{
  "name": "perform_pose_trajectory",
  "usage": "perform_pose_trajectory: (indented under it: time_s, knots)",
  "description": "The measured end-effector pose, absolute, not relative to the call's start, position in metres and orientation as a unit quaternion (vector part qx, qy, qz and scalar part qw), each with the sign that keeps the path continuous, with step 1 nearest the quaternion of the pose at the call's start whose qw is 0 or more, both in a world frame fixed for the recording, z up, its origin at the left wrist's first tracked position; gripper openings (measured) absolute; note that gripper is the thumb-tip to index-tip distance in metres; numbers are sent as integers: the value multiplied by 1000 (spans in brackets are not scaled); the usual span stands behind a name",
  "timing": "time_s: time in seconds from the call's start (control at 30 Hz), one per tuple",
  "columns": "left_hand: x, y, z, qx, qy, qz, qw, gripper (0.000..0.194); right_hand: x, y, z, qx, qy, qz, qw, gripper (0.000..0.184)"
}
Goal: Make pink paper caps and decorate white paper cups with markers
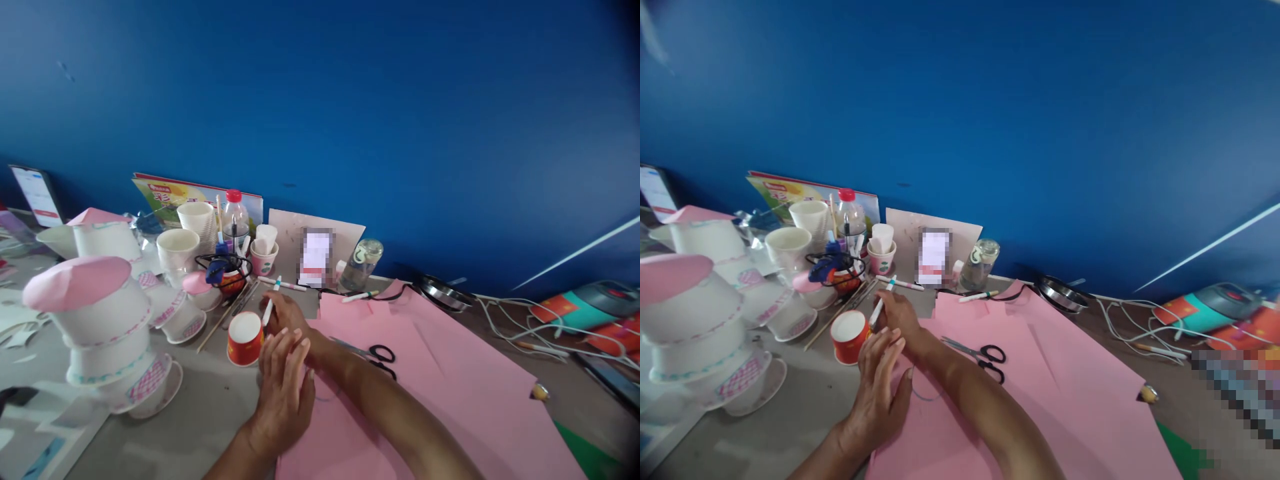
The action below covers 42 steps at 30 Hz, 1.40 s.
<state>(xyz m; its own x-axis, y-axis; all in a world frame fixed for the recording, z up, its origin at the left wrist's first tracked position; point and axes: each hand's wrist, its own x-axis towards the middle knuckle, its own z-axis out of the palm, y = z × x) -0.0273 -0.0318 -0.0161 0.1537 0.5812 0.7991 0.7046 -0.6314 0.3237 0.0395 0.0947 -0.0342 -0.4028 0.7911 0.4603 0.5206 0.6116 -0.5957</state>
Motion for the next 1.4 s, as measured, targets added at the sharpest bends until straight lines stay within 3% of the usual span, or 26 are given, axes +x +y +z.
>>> perform_pose_trajectory:
  time_s: [0.77, 1.1, 1.23, 1.33, 1.4]
  knots:
    - [-28, -32, -16, -761, -418, -494, 54, 60, 8, 85, -28, -359, -863, 193, 297, 52]
    - [-31, -32, -15, -761, -410, -501, 43, 57, 26, 90, -27, -394, -804, 265, 360, 48]
    - [-35, -26, -17, -700, -438, -560, -67, 44, 58, 82, -14, -408, -755, 305, 413, 40]
    - [-34, -19, -17, -585, -479, -603, -255, 27, 78, 61, -5, -399, -699, 359, 473, 36]
    - [-32, -15, -17, -490, -504, -610, -367, 27, 86, 43, 0, -390, -667, 396, 496, 36]
